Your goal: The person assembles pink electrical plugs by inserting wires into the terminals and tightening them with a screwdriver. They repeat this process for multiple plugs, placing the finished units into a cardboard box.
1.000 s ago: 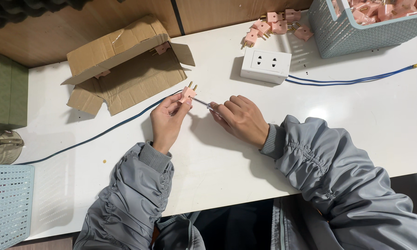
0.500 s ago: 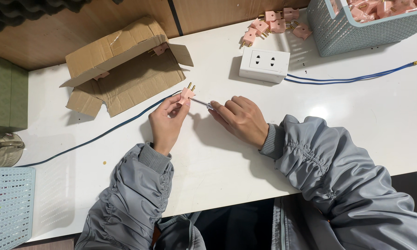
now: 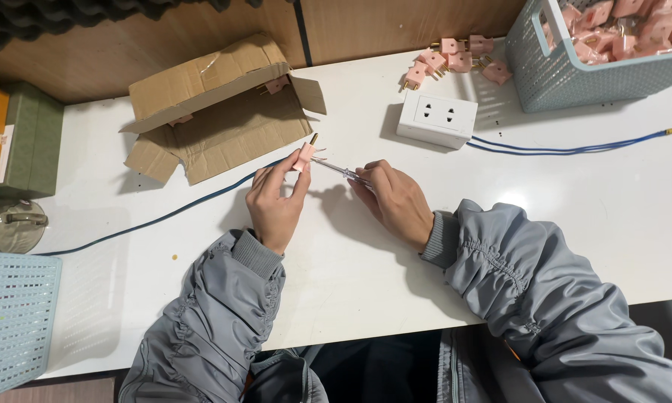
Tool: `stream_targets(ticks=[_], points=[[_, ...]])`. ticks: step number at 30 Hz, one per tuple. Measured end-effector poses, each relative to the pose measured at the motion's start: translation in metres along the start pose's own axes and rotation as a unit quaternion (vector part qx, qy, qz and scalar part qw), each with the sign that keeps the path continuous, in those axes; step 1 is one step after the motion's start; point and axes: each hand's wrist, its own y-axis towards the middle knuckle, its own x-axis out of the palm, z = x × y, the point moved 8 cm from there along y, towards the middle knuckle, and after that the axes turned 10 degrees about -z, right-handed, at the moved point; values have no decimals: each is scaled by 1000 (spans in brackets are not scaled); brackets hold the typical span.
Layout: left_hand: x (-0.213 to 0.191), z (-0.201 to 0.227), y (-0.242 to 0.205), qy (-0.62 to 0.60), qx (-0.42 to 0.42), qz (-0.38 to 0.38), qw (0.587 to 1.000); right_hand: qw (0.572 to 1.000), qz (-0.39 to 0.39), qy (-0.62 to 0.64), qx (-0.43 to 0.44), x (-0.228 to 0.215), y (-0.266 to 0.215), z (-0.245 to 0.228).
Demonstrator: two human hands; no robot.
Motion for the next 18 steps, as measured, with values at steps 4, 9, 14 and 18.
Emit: stream_targets(ticks=[4,9,14,18], points=[[-6,17,6,31,50,18,998,1000,-10,7,0,1,2,-3],[-11,41,10,74,123,42,989,958,-68,239,145,37,-12,28],[-20,59,12,59,176,81,979,936,-69,299,172,50,-20,42],[-31,82,17,51,230,108,966,946,-42,301,116,28,-7,32]])
